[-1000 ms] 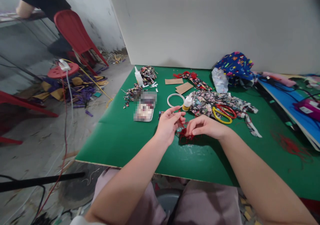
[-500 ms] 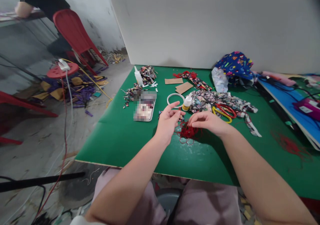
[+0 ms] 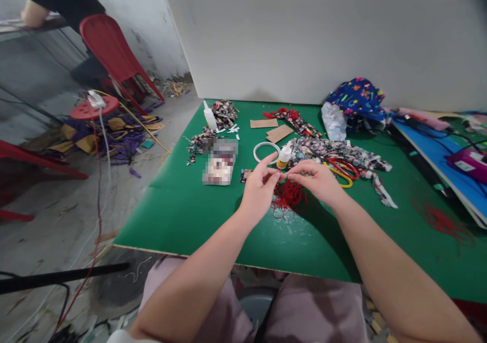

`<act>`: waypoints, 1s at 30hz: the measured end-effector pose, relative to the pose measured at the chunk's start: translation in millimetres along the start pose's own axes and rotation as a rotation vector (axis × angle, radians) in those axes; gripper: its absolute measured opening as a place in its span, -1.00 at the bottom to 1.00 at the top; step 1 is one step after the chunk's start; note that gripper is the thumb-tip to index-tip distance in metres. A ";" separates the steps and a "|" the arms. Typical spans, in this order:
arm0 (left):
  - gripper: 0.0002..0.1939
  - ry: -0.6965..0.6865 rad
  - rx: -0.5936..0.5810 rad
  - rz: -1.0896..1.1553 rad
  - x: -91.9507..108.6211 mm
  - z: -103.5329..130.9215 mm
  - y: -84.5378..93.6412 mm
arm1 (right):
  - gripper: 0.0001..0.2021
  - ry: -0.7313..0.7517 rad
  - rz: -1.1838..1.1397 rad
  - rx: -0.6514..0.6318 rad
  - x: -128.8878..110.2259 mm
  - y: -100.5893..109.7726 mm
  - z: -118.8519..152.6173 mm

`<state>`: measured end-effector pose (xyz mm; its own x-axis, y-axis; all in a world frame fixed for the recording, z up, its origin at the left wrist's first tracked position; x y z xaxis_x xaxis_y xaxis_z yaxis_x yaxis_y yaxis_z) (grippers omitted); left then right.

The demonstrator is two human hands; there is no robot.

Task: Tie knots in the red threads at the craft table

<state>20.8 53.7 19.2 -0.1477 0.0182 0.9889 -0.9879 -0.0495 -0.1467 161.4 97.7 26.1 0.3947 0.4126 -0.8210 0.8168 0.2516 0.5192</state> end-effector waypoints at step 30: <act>-0.54 -0.117 0.012 -0.328 -1.0 3.5 -0.4 | -0.89 -0.243 -0.726 -0.056 18.5 -26.8 8.4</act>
<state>21.5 50.1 18.4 0.1842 -0.0795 0.9797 -0.9813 -0.0715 0.1787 150.3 91.2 -5.0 -0.1456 -0.0750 -0.9865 0.8863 0.4331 -0.1638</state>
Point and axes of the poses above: each hand's wrist, its own z-axis away from the middle knuckle, its own y-axis out of the back of the hand, x = y × z, the point moved 6 cm from there along -z, towards the middle knuckle, and after that the axes turned 5 degrees about y, right-handed, at the moved point
